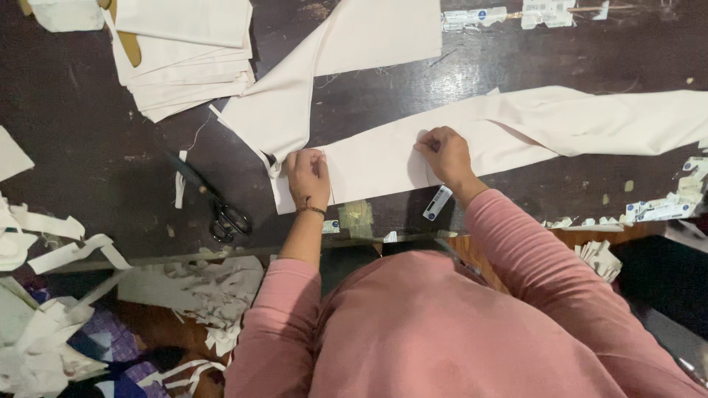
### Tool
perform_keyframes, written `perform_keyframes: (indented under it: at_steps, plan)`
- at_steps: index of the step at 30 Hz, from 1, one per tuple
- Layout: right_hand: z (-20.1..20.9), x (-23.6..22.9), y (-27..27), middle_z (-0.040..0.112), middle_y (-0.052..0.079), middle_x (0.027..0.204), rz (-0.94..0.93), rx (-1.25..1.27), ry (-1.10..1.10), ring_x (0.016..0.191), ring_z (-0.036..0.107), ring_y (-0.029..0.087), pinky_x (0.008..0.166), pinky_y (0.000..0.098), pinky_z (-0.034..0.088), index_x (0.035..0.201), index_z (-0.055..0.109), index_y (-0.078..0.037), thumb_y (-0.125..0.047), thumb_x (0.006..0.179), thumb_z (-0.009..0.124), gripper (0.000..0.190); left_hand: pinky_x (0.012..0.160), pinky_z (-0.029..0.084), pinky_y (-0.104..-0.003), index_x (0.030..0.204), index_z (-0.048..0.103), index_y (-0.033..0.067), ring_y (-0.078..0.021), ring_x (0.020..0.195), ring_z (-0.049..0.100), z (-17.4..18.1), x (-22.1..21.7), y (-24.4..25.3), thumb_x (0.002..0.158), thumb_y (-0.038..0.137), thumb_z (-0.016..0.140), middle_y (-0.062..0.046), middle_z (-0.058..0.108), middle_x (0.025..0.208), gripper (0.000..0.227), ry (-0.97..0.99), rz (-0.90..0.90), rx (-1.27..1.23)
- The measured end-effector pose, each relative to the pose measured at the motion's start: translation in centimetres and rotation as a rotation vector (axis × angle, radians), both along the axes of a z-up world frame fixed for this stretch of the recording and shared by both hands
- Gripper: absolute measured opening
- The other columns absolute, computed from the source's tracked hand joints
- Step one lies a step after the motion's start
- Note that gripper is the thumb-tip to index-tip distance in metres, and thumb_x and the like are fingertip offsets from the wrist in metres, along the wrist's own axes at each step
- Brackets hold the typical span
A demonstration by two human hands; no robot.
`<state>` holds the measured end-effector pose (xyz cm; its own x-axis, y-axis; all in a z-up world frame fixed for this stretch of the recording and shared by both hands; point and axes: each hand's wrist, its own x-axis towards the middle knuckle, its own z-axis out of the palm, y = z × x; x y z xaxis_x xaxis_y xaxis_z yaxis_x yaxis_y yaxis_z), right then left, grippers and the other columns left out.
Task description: The person stacks small white fabric pieces, then lays a larger piece of white fabric on a table. Using shears, the person cuts the fabric along the edges of the stacked pieces to create matching shapes, then stacks the cut pieces.
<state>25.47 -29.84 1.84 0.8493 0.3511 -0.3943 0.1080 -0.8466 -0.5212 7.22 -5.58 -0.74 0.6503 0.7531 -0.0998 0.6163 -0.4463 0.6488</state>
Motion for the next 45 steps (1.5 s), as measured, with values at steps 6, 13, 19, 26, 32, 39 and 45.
perform_keyframes:
  at_steps: [6, 13, 19, 26, 32, 39, 45]
  plan:
    - [1.3, -1.6, -2.6, 0.067, 0.01, 0.088, -0.013, 0.131, -0.105, 0.082, 0.071, 0.027, 0.072, 0.0381, 0.058, 0.097, 0.074, -0.008, -0.017, 0.091, 0.08, 0.012, 0.092, 0.045, -0.056, 0.124, 0.055, 0.0267, -0.0377, 0.119, 0.049, 1.0, -9.2, 7.2, 0.088, 0.026, 0.079, -0.008, 0.046, 0.124, 0.044, 0.119, 0.313, 0.349]
    - [3.7, -8.1, -5.7, 0.069, 0.011, 0.09, -0.115, 0.13, -0.086, 0.083, 0.071, 0.029, 0.073, 0.0397, 0.057, 0.097, 0.074, -0.007, -0.018, 0.092, 0.078, 0.012, 0.102, 0.043, -0.056, 0.137, 0.043, 0.0084, -0.0368, 0.114, 0.058, -1.0, -15.5, 14.7, 0.087, 0.03, 0.085, -0.011, 0.056, 0.109, 0.068, 0.223, 0.246, 0.081]
    - [5.5, -18.4, 1.1, 0.072, 0.019, 0.089, -0.134, 0.377, 0.237, 0.082, 0.073, 0.033, 0.075, 0.0441, 0.058, 0.103, 0.077, -0.005, -0.017, 0.09, 0.08, 0.018, 0.097, 0.05, -0.058, 0.14, 0.052, 0.0073, -0.0439, 0.119, 0.059, -2.0, -19.1, 15.3, 0.095, 0.024, 0.073, -0.023, 0.06, 0.119, 0.052, -0.034, 0.262, -0.251]
    - [11.4, -23.4, 7.9, 0.076, 0.009, 0.096, -0.26, 0.862, 0.755, 0.081, 0.069, 0.016, 0.082, 0.0322, 0.058, 0.121, 0.073, -0.004, -0.02, 0.098, 0.065, 0.029, 0.084, 0.057, -0.032, 0.135, 0.054, 0.0098, -0.0214, 0.095, 0.066, 13.2, -11.1, 2.0, 0.109, 0.026, 0.048, -0.01, 0.06, 0.103, 0.031, -0.453, 0.138, -1.326]
    - [8.1, -24.6, 1.6, 0.076, 0.01, 0.111, -0.615, 1.335, 1.131, 0.103, 0.072, 0.023, 0.082, 0.0297, 0.055, 0.121, 0.07, -0.004, -0.032, 0.096, 0.056, 0.04, 0.076, 0.063, -0.035, 0.137, 0.053, 0.0073, -0.0171, 0.085, 0.064, 11.5, -7.4, -3.4, 0.109, 0.028, 0.048, -0.006, 0.058, 0.095, 0.036, -0.451, -0.095, -1.61]
    - [16.5, -22.4, -0.2, 0.065, 0.007, 0.073, -0.467, 1.113, 0.729, 0.066, 0.066, 0.018, 0.057, 0.0263, 0.053, 0.102, 0.069, 0.003, -0.01, 0.074, 0.087, 0.036, 0.033, 0.044, -0.016, 0.135, 0.06, 0.0114, -0.0067, 0.047, 0.046, 13.7, -4.6, -9.5, 0.104, 0.036, 0.058, -0.008, 0.064, 0.092, 0.04, -0.218, -0.376, -1.614]
    - [6.6, -23.4, -11.6, 0.064, 0.008, 0.064, -0.529, 0.667, 0.568, 0.058, 0.066, 0.02, 0.053, 0.0285, 0.047, 0.087, 0.068, -0.003, -0.029, 0.077, 0.088, 0.033, 0.098, 0.051, -0.035, 0.128, 0.068, 0.0096, -0.0256, 0.115, 0.057, 3.7, 1.7, -9.5, 0.107, 0.03, 0.057, -0.006, 0.06, 0.123, 0.031, -0.073, -0.859, -0.224]
